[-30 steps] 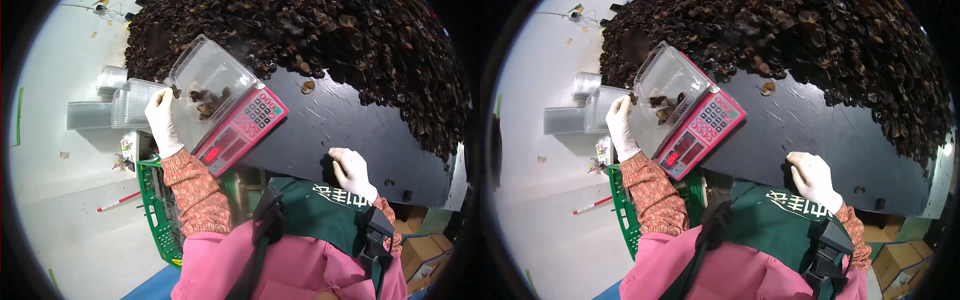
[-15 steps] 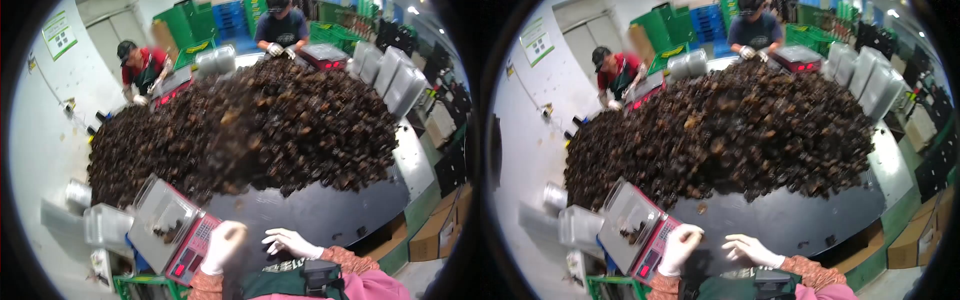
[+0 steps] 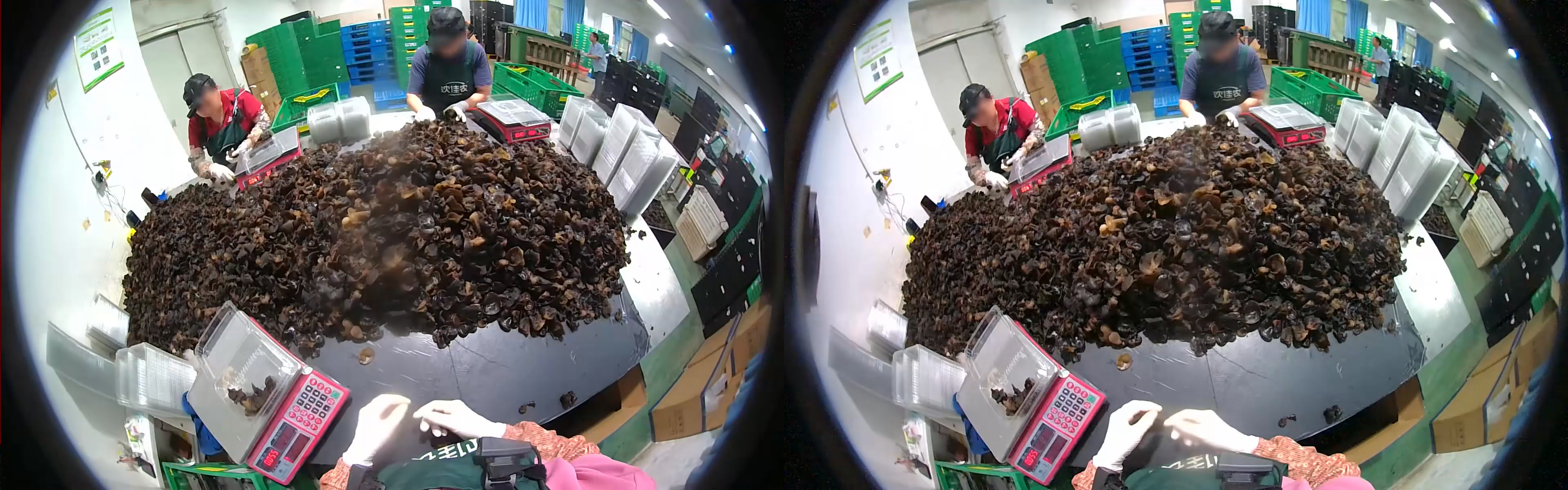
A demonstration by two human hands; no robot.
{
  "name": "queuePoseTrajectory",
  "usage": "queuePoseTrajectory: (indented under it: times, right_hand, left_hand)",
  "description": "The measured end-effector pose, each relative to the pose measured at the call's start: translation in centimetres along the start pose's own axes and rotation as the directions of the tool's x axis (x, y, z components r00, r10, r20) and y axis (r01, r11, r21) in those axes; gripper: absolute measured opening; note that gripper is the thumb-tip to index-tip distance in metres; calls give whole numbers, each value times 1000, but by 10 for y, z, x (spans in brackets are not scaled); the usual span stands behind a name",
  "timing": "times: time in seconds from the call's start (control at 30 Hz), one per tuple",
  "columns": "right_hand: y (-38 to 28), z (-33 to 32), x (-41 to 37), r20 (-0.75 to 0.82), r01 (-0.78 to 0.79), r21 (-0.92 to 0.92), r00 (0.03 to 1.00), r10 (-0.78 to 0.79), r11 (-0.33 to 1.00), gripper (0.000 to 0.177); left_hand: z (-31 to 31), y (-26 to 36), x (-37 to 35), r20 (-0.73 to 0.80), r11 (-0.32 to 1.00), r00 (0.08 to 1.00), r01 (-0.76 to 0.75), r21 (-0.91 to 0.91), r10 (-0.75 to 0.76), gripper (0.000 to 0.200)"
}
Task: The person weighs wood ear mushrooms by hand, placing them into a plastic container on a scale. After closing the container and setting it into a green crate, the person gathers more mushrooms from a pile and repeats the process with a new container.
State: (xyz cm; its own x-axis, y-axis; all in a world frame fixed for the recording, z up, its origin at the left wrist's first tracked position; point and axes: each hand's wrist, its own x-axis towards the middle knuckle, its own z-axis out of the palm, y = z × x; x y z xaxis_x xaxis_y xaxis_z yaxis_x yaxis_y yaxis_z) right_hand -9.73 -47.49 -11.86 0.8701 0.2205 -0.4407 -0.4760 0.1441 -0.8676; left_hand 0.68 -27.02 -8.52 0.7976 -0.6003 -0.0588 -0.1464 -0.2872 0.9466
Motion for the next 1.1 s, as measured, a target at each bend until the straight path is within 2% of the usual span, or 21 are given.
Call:
queuePoseTrajectory:
  times: [0.03, 0.07, 0.1, 0.13, 0.2, 0.23, 0.27, 0.37, 0.5, 0.6, 0.7, 0.8, 0.87, 0.93, 0.97, 1.03, 1.1]
  right_hand:
    - [-7, 10, -2, -14, -32, -73, 999, 31, 997, 30]
    - [0, 14, -1, 3, 150, -277, 988, -156, 949, 29]
    - [3, 20, 0, 59, 319, -462, 942, -330, 828, 28]
    - [2, 26, -2, 99, 414, -636, 881, -463, 652, 24]
    - [-1, 29, 4, 279, 486, -787, 830, -482, 381, 24]
    - [0, 29, 6, 368, 513, -827, 803, -469, 230, 23]
    - [17, 25, 12, 455, 622, -761, 716, -529, 188, 25]
    - [21, 25, 9, 534, 674, -723, 686, -495, 154, 21]
    - [18, 23, 9, 602, 668, -740, 710, -366, 78, 19]
    - [26, 18, 14, 620, 685, -717, 711, -332, 129, 21]
    - [33, 14, 17, 565, 603, -739, 798, -211, 302, 25]
    - [32, 12, 6, 552, 789, -578, 566, -612, 209, 20]
    - [68, 3, 11, 484, 748, -544, 650, -586, 380, 23]
    - [64, 1, 7, 478, 758, -536, 635, -607, 371, 25]
    - [60, -6, 4, 505, 789, -548, 577, -642, 278, 26]
    - [61, -14, -2, 525, 779, -564, 596, -608, 276, 28]
    - [79, -25, -6, 469, 667, -563, 744, -475, 488, 31]
  left_hand:
    - [1, -8, -3, -79, 997, 996, -26, 77, 32, 14]
    - [1, -16, -7, -156, 987, 985, -46, 154, 70, 14]
    - [0, -21, -9, -227, 971, 967, -59, 233, 113, 14]
    - [-2, -30, -10, -233, 914, 950, -103, 392, 207, 21]
    - [-1, -47, -14, -241, 841, 923, -137, 524, 301, 28]
    - [1, -57, -16, -238, 796, 907, -151, 586, 347, 32]
    - [5, -68, -21, -230, 780, 909, -144, 608, 348, 40]
    - [9, -79, -26, -179, 702, 886, -200, 684, 427, 44]
    - [9, -85, -25, -228, 724, 865, -199, 661, 446, 43]
    - [8, -84, -26, -213, 726, 883, -184, 662, 418, 42]
    - [7, -83, -26, -214, 743, 891, -180, 645, 401, 40]
    - [8, -83, -26, -222, 756, 890, -181, 629, 398, 38]
    - [7, -82, -25, -224, 767, 891, -186, 614, 395, 38]
    - [7, -82, -25, -220, 762, 894, -180, 622, 390, 38]
    - [7, -82, -25, -218, 760, 896, -177, 625, 388, 38]
    - [7, -84, -25, -222, 763, 889, -189, 618, 400, 38]
    - [8, -85, -26, -227, 764, 883, -198, 614, 411, 38]
